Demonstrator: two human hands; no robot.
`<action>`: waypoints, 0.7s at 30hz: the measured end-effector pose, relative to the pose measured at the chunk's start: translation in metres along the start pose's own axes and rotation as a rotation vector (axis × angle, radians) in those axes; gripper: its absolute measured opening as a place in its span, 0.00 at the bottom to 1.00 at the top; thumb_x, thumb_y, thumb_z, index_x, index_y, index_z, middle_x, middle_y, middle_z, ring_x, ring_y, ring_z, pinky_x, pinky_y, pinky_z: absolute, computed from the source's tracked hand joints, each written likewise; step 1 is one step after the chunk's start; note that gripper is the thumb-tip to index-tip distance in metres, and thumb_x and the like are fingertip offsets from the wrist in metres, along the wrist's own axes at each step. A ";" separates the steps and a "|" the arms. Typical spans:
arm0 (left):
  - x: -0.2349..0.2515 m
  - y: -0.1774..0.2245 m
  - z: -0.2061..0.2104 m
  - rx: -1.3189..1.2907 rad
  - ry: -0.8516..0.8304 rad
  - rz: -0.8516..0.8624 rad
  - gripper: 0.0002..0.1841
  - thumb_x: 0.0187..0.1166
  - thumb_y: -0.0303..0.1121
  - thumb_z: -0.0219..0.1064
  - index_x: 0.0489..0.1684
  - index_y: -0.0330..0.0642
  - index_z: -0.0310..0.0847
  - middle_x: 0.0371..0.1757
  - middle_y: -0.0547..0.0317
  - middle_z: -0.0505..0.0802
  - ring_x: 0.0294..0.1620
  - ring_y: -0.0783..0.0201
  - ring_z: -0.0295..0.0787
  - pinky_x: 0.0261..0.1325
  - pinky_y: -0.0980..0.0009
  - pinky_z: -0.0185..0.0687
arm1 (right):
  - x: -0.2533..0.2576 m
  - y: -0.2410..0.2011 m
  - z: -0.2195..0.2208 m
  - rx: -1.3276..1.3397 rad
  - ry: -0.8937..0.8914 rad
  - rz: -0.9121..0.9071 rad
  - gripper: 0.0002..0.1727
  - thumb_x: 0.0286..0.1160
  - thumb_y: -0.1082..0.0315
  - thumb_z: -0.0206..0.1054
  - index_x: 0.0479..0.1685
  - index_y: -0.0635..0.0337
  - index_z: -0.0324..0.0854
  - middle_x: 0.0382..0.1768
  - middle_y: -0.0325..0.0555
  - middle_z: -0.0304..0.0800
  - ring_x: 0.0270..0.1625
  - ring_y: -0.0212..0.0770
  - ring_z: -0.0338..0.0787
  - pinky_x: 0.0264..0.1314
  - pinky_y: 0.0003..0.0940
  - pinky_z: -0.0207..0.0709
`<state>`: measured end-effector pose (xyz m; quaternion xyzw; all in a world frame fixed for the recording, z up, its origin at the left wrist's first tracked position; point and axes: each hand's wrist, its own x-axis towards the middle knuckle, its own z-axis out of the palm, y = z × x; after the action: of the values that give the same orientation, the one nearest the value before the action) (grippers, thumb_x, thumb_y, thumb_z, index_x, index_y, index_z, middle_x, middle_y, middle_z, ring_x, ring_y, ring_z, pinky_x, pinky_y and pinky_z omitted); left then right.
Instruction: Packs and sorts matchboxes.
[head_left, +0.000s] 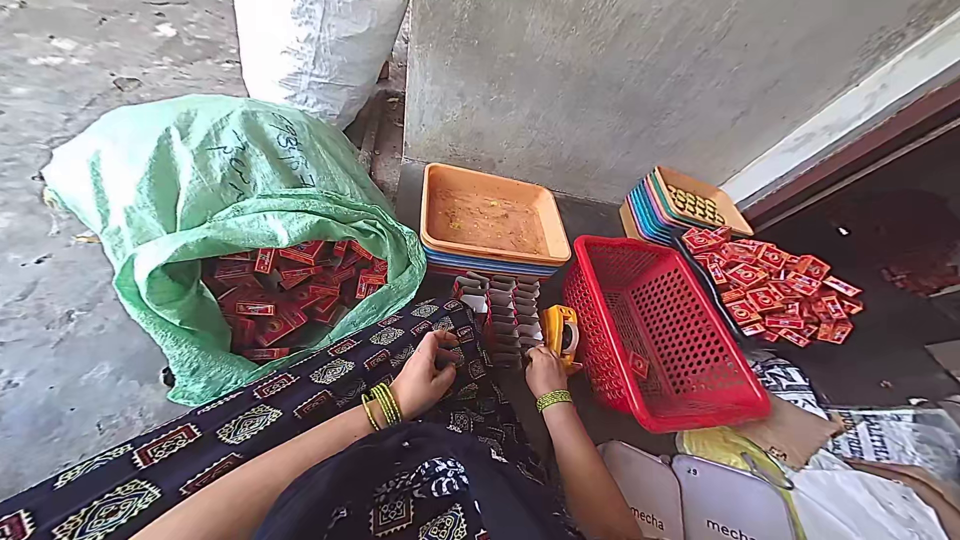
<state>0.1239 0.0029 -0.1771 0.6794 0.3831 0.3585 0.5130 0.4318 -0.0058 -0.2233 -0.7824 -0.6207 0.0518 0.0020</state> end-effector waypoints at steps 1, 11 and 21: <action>0.000 0.000 0.000 -0.003 -0.003 -0.002 0.27 0.76 0.30 0.62 0.76 0.37 0.63 0.70 0.50 0.83 0.55 0.62 0.93 0.48 0.62 0.95 | -0.002 0.003 -0.002 -0.028 -0.081 0.126 0.19 0.72 0.72 0.64 0.63 0.60 0.87 0.66 0.55 0.88 0.73 0.55 0.83 0.77 0.55 0.74; 0.002 -0.003 0.003 0.021 -0.028 0.001 0.23 0.76 0.30 0.60 0.71 0.39 0.69 0.65 0.54 0.86 0.55 0.64 0.92 0.49 0.63 0.94 | -0.049 0.088 0.044 -0.012 -0.568 0.474 0.59 0.59 0.54 0.82 0.93 0.58 0.51 0.80 0.73 0.68 0.74 0.69 0.81 0.72 0.66 0.77; -0.001 -0.008 0.007 0.043 -0.017 0.041 0.22 0.76 0.30 0.61 0.70 0.38 0.69 0.64 0.53 0.87 0.54 0.62 0.93 0.47 0.61 0.95 | -0.058 0.067 -0.083 -0.030 0.555 0.197 0.29 0.67 0.73 0.67 0.74 0.54 0.83 0.81 0.73 0.69 0.85 0.77 0.64 0.80 0.76 0.62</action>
<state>0.1280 0.0006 -0.1864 0.7009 0.3722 0.3550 0.4942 0.4903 -0.0728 -0.1407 -0.8231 -0.5181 -0.1733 0.1552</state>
